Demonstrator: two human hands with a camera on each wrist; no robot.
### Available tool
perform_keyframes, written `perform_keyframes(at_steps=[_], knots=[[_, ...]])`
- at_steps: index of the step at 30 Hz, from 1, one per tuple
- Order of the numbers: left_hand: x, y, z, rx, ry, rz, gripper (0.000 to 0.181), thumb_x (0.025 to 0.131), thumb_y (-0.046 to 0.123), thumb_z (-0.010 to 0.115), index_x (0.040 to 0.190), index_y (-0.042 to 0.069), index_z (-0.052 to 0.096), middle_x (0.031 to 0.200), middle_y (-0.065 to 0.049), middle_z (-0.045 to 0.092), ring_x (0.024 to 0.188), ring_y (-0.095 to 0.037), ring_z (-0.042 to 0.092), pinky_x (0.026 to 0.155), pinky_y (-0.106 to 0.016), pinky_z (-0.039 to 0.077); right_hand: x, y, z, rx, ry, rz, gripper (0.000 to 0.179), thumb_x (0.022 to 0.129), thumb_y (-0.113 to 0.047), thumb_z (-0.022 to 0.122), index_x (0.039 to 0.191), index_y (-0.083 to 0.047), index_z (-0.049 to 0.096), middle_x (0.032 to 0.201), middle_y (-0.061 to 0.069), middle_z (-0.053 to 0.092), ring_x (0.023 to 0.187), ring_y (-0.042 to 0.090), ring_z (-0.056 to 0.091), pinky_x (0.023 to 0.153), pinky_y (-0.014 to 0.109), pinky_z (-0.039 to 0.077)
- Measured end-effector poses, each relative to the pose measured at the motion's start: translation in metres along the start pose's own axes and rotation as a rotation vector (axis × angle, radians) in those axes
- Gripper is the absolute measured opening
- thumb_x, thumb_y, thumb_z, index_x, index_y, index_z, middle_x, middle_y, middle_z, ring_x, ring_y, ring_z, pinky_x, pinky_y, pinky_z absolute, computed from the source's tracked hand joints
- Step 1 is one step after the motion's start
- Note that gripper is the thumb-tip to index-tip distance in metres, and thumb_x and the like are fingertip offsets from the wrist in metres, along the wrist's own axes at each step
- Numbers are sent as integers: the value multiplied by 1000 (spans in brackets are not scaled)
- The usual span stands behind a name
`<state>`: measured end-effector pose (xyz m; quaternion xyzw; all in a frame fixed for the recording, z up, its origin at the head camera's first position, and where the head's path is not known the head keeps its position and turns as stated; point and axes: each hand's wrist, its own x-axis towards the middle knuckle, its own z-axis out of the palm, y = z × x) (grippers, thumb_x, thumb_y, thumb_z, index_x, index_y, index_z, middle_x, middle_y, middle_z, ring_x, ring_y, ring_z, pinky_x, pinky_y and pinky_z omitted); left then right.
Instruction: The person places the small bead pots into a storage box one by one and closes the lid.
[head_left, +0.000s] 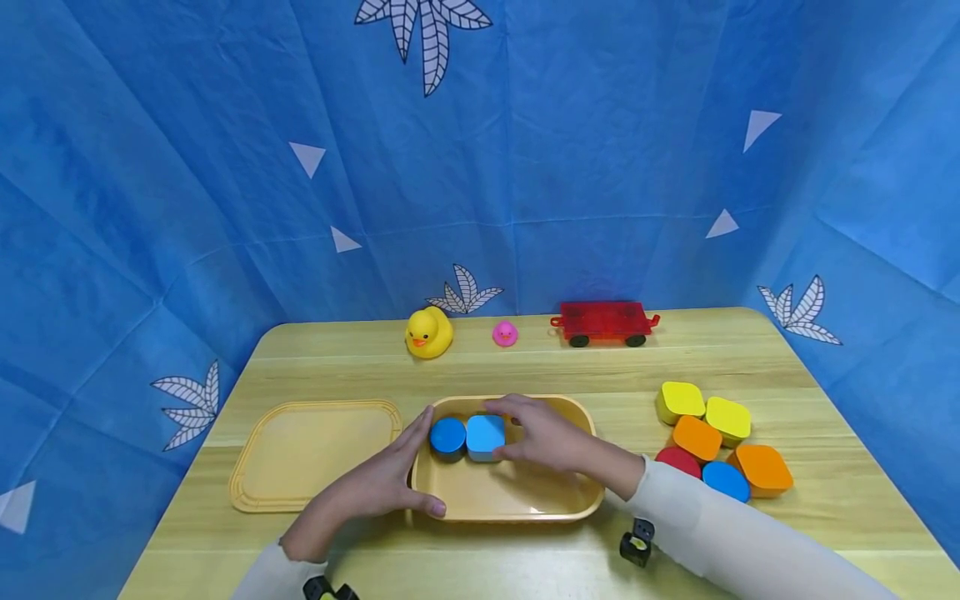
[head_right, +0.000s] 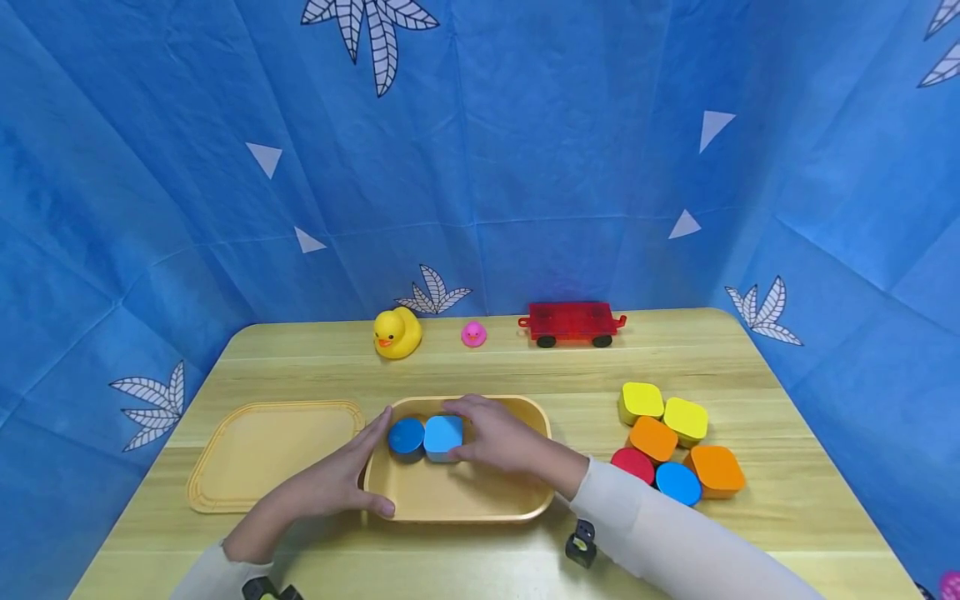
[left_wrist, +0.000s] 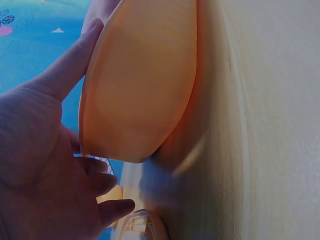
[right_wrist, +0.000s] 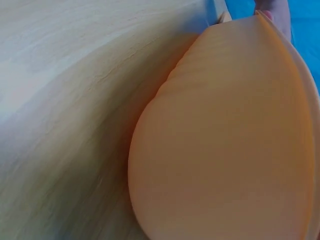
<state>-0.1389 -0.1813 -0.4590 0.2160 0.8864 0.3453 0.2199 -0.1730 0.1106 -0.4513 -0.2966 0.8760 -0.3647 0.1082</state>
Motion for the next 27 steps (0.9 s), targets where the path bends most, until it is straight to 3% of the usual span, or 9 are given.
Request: perform_keyframes(at_steps=[11, 27], knots=[[-1, 1, 0, -2, 3, -12, 132, 77, 50, 89, 167, 18, -3, 174, -10, -1, 157, -39, 13, 122, -59, 26, -16, 5, -13, 15, 32, -16, 66, 91, -21, 81, 147, 0, 54, 143, 15, 60, 121, 36, 64, 102, 49, 53], [0, 2, -1, 2, -1, -6, 131, 78, 49, 88, 167, 17, -3, 174, -7, -2, 158, -38, 12, 122, -58, 26, -45, 11, -38, 48, 139, -28, 65, 88, -16, 83, 145, 0, 56, 144, 15, 60, 131, 34, 58, 106, 48, 49]])
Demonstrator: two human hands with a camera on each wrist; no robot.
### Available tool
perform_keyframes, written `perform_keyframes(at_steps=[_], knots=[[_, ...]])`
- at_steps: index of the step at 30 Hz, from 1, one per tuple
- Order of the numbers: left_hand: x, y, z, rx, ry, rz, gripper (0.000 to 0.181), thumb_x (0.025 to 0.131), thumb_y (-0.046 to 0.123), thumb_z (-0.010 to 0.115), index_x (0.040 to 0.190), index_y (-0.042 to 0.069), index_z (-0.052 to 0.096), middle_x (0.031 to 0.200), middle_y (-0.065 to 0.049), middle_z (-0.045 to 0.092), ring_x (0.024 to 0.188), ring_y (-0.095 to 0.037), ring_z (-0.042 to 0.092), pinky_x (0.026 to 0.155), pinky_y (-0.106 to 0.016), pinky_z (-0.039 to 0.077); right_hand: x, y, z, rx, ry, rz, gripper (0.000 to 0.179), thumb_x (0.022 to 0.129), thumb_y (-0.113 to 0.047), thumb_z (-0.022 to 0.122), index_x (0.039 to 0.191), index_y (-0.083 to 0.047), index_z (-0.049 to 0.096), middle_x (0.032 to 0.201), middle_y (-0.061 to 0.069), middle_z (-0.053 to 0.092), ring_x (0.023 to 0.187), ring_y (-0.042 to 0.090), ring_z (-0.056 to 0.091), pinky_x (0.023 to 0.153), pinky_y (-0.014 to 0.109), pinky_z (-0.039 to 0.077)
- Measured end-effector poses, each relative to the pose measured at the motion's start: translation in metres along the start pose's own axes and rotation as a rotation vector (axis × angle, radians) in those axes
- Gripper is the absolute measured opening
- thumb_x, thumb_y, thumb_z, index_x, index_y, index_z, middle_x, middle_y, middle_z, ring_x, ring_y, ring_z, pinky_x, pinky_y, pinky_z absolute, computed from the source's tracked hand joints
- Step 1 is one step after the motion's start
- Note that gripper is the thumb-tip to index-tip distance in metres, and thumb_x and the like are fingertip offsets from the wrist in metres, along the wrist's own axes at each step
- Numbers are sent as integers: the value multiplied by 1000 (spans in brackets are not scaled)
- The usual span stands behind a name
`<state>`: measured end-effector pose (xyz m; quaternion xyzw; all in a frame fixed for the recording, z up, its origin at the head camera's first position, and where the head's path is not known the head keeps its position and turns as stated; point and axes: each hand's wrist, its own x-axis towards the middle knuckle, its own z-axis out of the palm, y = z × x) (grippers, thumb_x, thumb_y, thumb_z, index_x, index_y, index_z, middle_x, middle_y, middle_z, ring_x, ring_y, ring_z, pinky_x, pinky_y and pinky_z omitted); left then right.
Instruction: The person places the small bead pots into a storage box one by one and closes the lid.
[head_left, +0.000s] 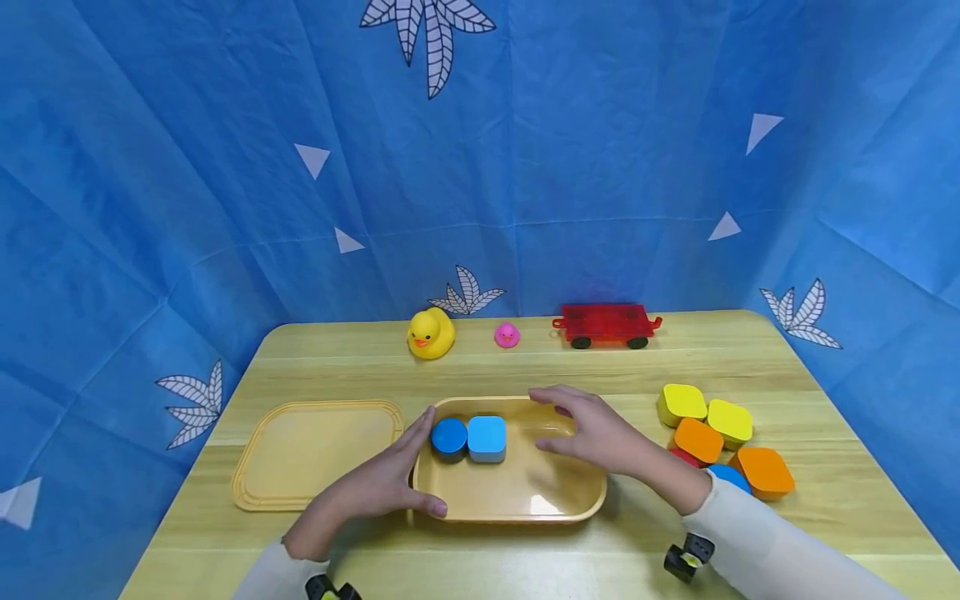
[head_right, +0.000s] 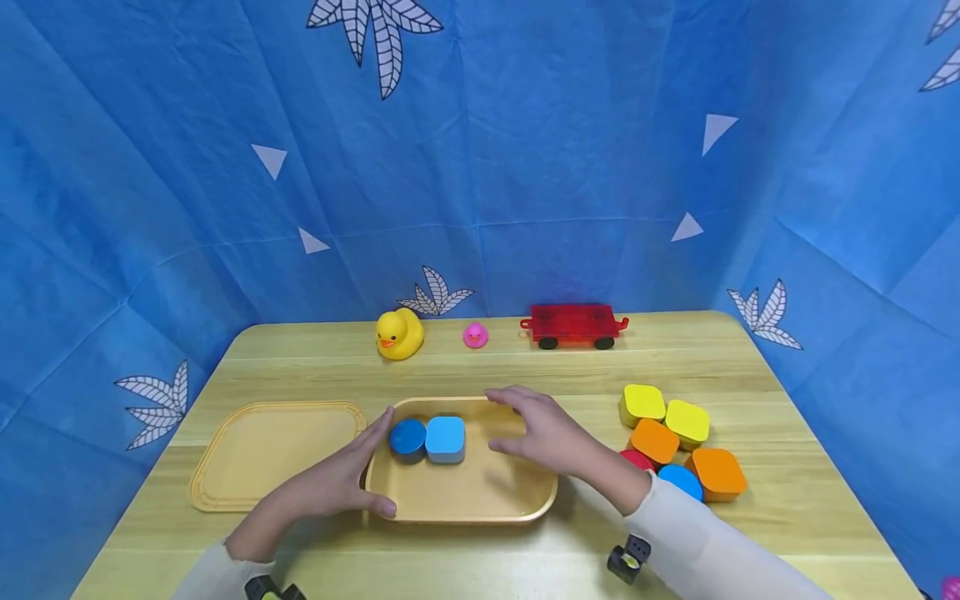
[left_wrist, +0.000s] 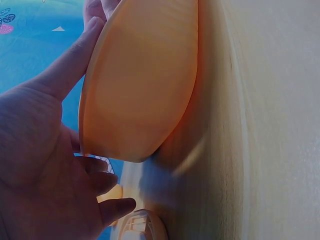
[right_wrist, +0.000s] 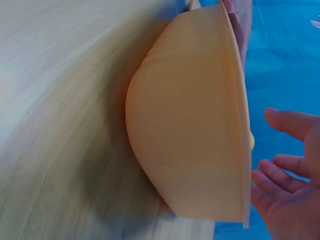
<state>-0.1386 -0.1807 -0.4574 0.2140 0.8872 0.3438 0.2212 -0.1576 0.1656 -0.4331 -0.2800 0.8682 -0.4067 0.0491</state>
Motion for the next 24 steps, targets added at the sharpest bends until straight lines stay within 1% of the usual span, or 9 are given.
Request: perform_keyframes(at_steps=[7, 12, 16, 20, 24], knots=[[1, -1, -1, 2, -7, -1, 131, 79, 50, 88, 167, 19, -3, 174, -6, -3, 158, -37, 12, 122, -58, 26, -14, 3, -11, 1, 26, 49, 66, 91, -22, 82, 148, -4, 55, 147, 12, 58, 135, 32, 55, 109, 47, 46], [1, -2, 0, 9, -6, 2, 130, 79, 51, 87, 167, 20, -4, 174, -6, -3, 158, -37, 12, 122, -58, 27, -24, 6, -20, -4, 53, 70, 66, 90, -22, 82, 148, -5, 55, 148, 12, 58, 135, 34, 55, 110, 48, 45], [1, -2, 0, 7, -5, 3, 130, 79, 51, 87, 167, 20, -4, 174, -7, -3, 158, -38, 12, 122, -58, 26, -32, 9, -28, -22, 79, 94, 68, 89, -26, 83, 148, -8, 55, 148, 11, 58, 134, 36, 56, 108, 50, 46], [0, -2, 0, 3, -6, -2, 131, 79, 51, 87, 167, 19, -4, 174, -7, -3, 158, -38, 12, 122, -58, 26, -41, 14, -37, -27, 93, 110, 68, 89, -25, 83, 149, -8, 54, 148, 11, 57, 134, 39, 56, 108, 52, 46], [0, -1, 0, -3, -5, -5, 130, 79, 50, 87, 167, 19, -3, 174, -8, -3, 158, -38, 12, 122, -58, 26, -50, 19, -48, -57, 107, 123, 69, 90, -25, 83, 150, -8, 53, 148, 13, 57, 134, 40, 55, 108, 55, 45]])
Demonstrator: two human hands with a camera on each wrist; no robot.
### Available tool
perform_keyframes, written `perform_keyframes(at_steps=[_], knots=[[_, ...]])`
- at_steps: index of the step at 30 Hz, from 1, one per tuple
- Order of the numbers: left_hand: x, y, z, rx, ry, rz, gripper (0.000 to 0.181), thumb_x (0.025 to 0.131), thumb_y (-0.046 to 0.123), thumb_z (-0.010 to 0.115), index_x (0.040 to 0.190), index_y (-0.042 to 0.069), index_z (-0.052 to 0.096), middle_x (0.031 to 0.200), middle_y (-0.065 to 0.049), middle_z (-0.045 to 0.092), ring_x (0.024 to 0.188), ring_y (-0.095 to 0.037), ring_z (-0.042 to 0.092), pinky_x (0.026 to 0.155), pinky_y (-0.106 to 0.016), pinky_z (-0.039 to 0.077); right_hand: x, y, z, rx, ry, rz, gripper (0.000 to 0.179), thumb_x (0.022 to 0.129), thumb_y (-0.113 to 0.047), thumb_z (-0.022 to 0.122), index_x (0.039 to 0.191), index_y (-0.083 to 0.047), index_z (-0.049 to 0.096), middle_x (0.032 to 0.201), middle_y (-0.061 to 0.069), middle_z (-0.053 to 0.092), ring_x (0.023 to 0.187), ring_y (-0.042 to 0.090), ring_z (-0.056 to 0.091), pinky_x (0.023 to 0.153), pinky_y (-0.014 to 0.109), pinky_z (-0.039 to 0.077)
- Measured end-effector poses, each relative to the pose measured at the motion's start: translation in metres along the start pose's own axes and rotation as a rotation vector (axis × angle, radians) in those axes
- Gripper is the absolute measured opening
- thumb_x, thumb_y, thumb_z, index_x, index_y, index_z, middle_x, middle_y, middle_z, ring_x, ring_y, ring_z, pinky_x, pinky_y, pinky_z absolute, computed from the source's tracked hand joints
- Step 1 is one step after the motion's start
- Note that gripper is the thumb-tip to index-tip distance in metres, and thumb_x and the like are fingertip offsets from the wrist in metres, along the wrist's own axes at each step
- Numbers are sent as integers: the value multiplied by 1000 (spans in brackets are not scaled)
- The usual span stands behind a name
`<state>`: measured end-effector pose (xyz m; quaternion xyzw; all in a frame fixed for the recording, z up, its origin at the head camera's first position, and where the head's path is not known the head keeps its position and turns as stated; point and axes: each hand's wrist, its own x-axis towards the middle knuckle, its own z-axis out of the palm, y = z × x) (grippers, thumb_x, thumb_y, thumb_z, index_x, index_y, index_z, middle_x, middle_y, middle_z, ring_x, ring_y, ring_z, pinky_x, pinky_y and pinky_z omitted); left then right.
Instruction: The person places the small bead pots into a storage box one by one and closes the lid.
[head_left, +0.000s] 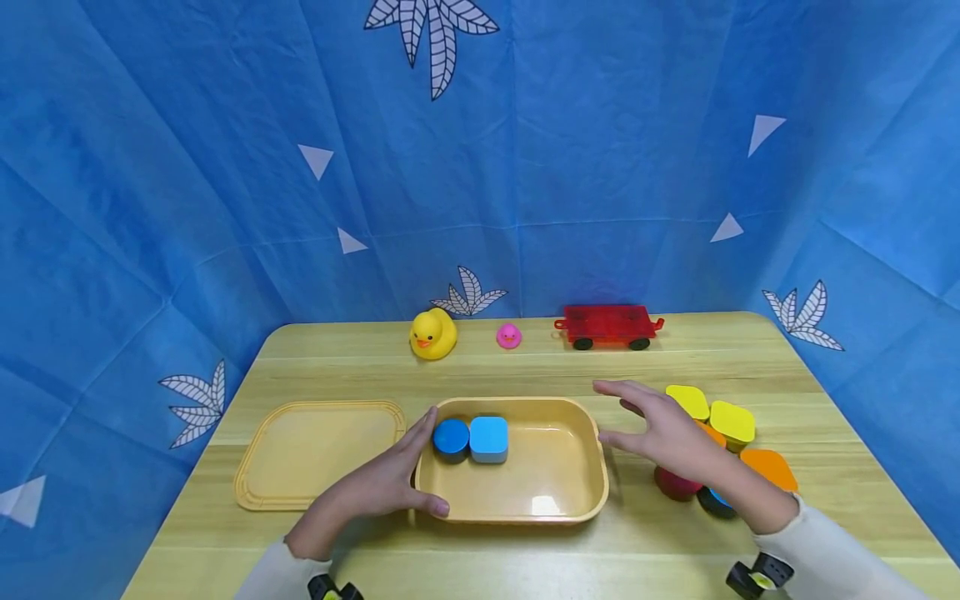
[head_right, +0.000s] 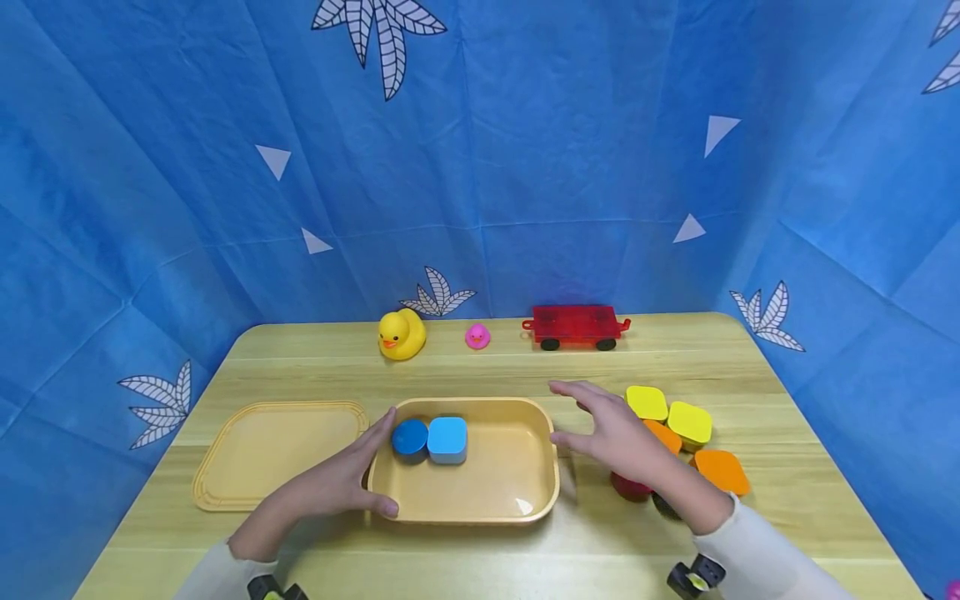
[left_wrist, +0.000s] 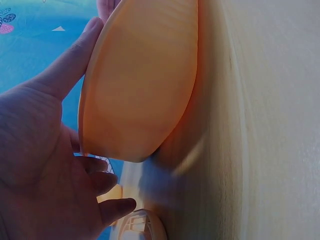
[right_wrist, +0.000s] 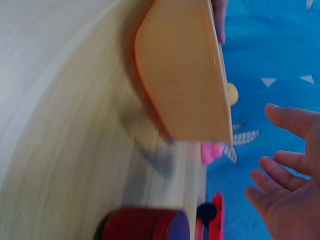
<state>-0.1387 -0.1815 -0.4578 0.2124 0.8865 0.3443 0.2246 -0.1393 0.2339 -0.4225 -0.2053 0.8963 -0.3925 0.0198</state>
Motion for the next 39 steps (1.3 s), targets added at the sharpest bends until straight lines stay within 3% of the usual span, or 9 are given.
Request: perform_keyframes(at_steps=[7, 15, 24, 28, 39], knots=[[0, 0, 0, -9, -2, -5, 131, 79, 50, 88, 167, 19, -3, 174, -7, -2, 158, -38, 12, 122, -58, 26, -12, 16, -18, -88, 31, 48, 71, 92, -39, 79, 151, -8, 52, 149, 17, 56, 134, 44, 52, 105, 64, 46], [0, -1, 1, -4, -7, -2, 130, 79, 51, 87, 167, 19, -3, 174, -6, -3, 158, -37, 11, 122, -58, 26, -15, 39, -37, -150, 31, 120, 72, 92, -29, 80, 152, -5, 48, 151, 25, 49, 138, 52, 43, 104, 72, 40], [1, -1, 1, -3, -4, 0, 130, 79, 50, 87, 167, 19, -3, 174, -7, -2, 158, -37, 11, 122, -58, 26, -13, 69, -52, -158, -9, 229, 79, 92, -32, 79, 155, -1, 41, 155, 31, 40, 139, 57, 35, 107, 76, 32], [1, -1, 2, 5, -1, 0, 130, 79, 51, 87, 167, 19, -3, 174, -7, -2, 158, -37, 12, 122, -58, 27, -12, 79, -54, -164, -31, 269, 82, 92, -36, 79, 156, 0, 40, 155, 33, 39, 138, 57, 36, 107, 76, 33], [0, -2, 1, 0, 4, 10, 129, 80, 49, 87, 167, 20, -4, 174, -6, -2, 158, -37, 11, 122, -58, 27, -7, 88, -57, -223, -67, 280, 77, 90, -38, 79, 146, 7, 50, 144, 37, 49, 123, 53, 51, 100, 70, 44]])
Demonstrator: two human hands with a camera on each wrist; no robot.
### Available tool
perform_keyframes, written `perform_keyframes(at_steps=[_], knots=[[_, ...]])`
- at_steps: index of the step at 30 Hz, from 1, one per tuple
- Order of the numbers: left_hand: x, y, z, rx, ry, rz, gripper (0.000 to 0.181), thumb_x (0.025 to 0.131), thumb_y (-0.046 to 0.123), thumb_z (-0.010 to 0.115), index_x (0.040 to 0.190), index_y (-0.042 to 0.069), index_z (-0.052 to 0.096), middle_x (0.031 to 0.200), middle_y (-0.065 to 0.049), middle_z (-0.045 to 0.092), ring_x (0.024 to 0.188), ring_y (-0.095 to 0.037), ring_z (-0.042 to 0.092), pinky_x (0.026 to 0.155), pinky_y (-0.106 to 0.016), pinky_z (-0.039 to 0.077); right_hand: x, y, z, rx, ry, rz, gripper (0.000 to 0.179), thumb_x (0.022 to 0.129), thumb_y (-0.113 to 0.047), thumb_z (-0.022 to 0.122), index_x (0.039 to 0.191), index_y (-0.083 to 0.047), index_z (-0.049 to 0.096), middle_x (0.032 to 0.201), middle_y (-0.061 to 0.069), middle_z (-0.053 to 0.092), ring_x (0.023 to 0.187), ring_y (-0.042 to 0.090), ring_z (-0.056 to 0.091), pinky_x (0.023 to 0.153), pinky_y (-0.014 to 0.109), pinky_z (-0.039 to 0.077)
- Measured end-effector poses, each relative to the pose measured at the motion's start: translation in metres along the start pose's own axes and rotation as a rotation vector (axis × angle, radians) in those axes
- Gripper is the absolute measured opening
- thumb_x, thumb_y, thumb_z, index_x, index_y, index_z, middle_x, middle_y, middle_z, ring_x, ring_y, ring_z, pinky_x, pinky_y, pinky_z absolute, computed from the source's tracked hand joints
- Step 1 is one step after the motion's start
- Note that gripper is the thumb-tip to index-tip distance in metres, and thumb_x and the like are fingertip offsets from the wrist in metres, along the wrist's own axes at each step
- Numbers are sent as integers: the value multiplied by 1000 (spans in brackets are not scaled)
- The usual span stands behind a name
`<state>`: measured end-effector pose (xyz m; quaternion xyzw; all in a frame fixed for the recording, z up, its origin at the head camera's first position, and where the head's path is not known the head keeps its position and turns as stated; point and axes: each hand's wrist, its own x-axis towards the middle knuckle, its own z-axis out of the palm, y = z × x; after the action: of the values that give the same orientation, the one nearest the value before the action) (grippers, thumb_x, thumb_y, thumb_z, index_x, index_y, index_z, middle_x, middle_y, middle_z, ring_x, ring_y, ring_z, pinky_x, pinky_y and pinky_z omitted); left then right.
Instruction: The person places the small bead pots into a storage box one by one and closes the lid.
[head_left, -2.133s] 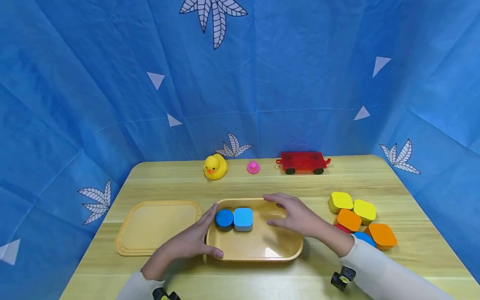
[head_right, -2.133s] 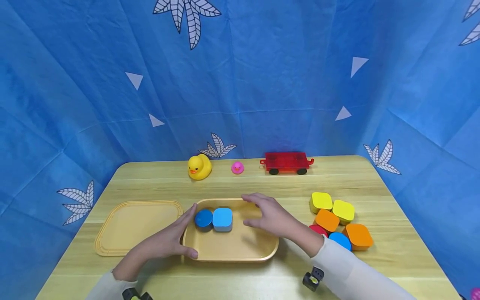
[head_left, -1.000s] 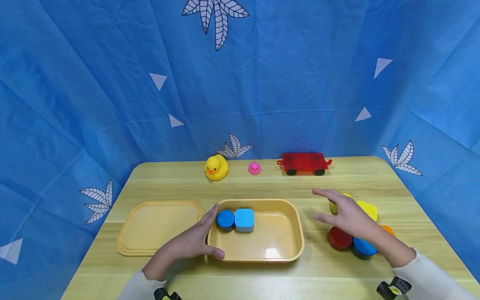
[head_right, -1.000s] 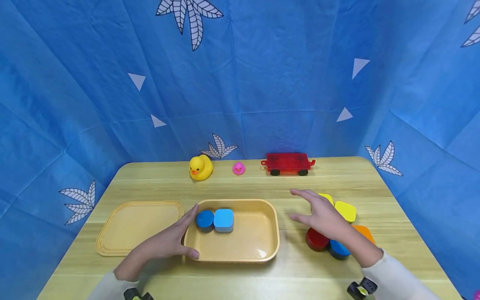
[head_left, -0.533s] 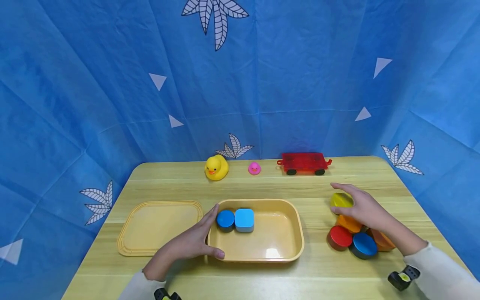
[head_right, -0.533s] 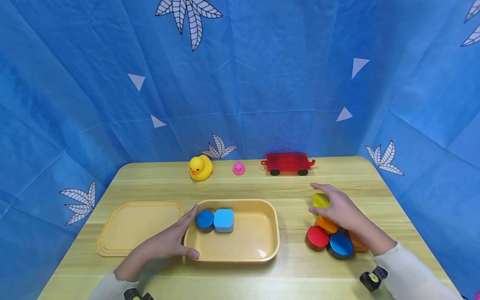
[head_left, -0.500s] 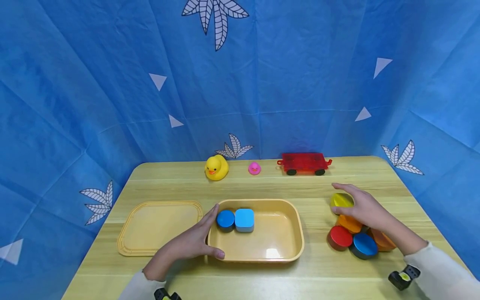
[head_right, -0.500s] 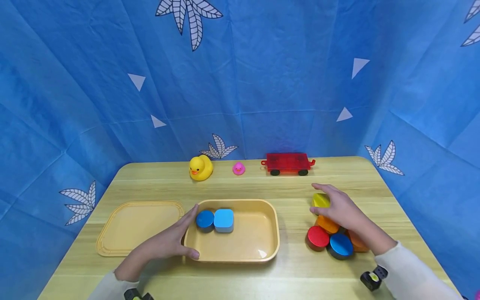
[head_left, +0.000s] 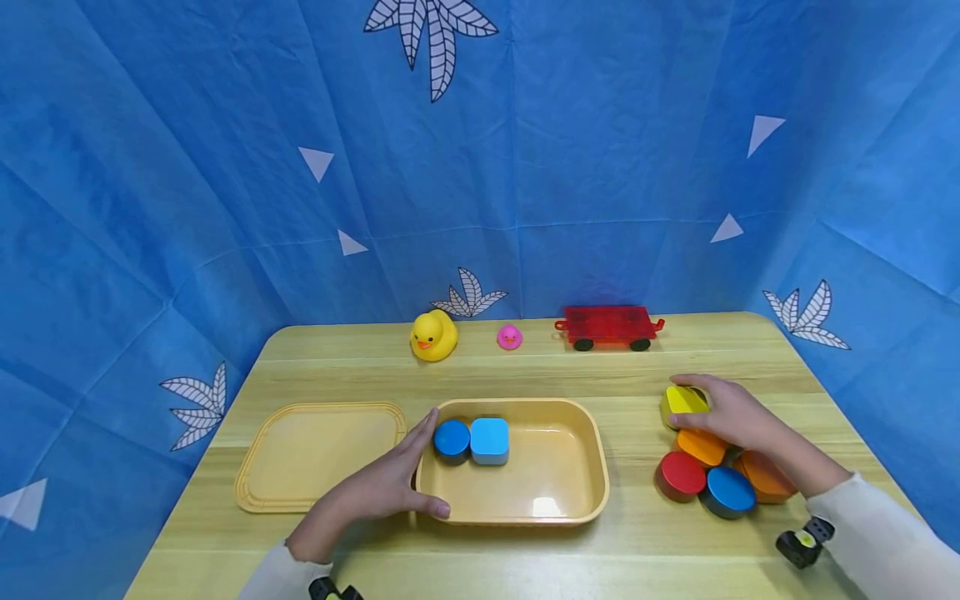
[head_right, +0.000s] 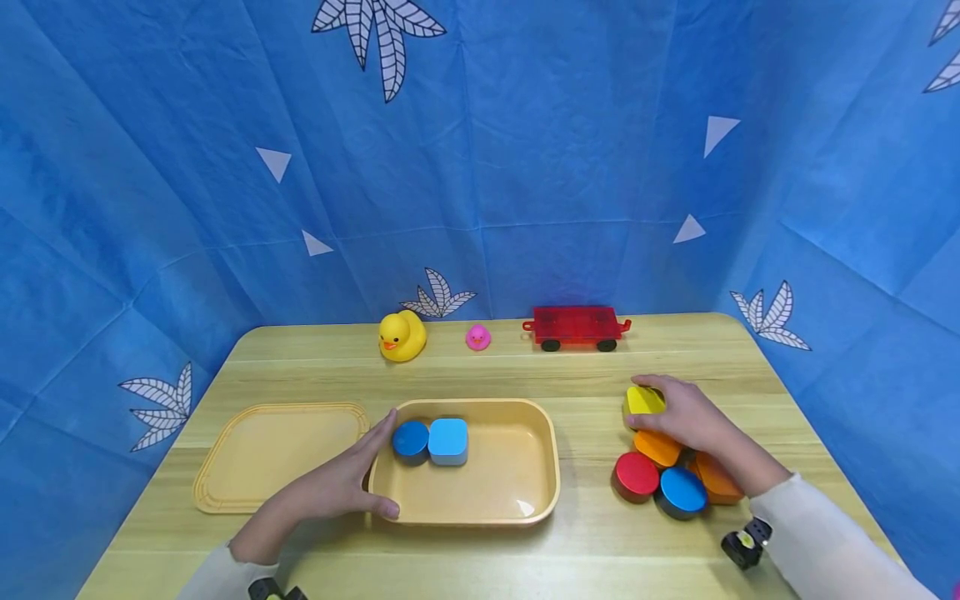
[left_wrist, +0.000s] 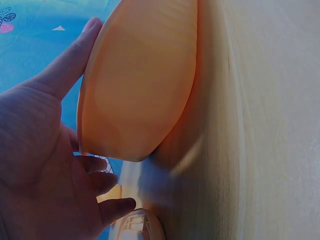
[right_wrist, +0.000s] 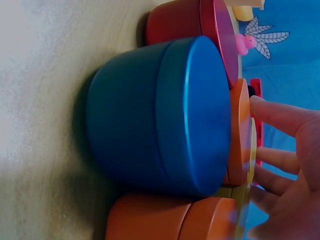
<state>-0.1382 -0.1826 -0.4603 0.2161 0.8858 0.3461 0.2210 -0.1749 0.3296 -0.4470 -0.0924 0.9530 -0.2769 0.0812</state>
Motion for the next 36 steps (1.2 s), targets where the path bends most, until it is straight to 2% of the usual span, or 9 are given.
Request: perform_keyframes(at_steps=[3, 5, 10, 16, 20, 25, 30, 33, 36], knots=[[0, 0, 0, 2, 1, 1, 129, 80, 49, 87, 167, 19, -4, 174, -7, -2, 158, -37, 11, 122, -58, 27, 2, 1, 0, -17, -8, 7, 75, 89, -38, 80, 144, 6, 54, 140, 38, 52, 115, 49, 55, 94, 65, 50], [0, 0, 1, 2, 2, -1, 129, 80, 49, 87, 167, 20, -4, 174, -7, -2, 158, -38, 11, 122, -59, 27, 4, 2, -1, -22, -16, 16, 74, 89, -38, 81, 143, 5, 54, 139, 38, 53, 110, 45, 57, 88, 56, 54], [0, 0, 0, 0, 0, -8, 129, 80, 51, 86, 167, 21, -4, 174, -7, -2, 158, -38, 12, 121, -59, 27, 8, 3, -4, -7, -56, 50, 77, 88, -40, 81, 144, 6, 53, 138, 39, 52, 101, 38, 56, 77, 38, 53], [0, 0, 0, -9, -8, -13, 129, 80, 51, 86, 167, 22, -4, 174, -7, -2, 158, -38, 13, 121, -59, 28, 11, 5, -3, 34, -91, 76, 77, 89, -38, 81, 145, 6, 51, 134, 38, 52, 94, 31, 55, 69, 33, 52], [0, 0, 0, -7, -6, -11, 128, 81, 51, 86, 167, 22, -4, 174, -6, -2, 158, -37, 12, 121, -58, 28, 11, 3, -3, 41, -84, 59, 76, 90, -37, 80, 145, 6, 51, 133, 37, 54, 91, 28, 55, 68, 33, 51], [1, -1, 0, -5, -5, -13, 129, 80, 51, 86, 167, 23, -5, 174, -7, -2, 158, -38, 12, 121, -59, 28, 11, -2, -4, 32, -62, 31, 74, 91, -37, 79, 146, 5, 52, 137, 36, 53, 97, 30, 56, 73, 33, 52], [1, 0, 0, -6, -3, -14, 129, 80, 51, 86, 167, 23, -4, 174, -8, -1, 157, -39, 13, 121, -59, 28, 9, -11, -8, -3, -14, -6, 73, 91, -37, 80, 145, 4, 53, 140, 37, 52, 104, 38, 56, 83, 47, 57], [1, 0, 0, -9, -3, -16, 129, 80, 51, 87, 167, 23, -4, 174, -8, -1, 157, -39, 14, 121, -60, 28, 7, -22, -9, -21, 17, -30, 71, 91, -36, 80, 145, 3, 54, 141, 36, 52, 113, 46, 56, 92, 60, 54], [0, 1, 0, -11, -3, -17, 129, 80, 51, 87, 167, 22, -3, 174, -9, -1, 157, -40, 14, 121, -60, 28, 6, -34, -10, -25, 40, -65, 69, 92, -34, 79, 145, 2, 55, 142, 34, 54, 119, 49, 55, 96, 62, 52]])
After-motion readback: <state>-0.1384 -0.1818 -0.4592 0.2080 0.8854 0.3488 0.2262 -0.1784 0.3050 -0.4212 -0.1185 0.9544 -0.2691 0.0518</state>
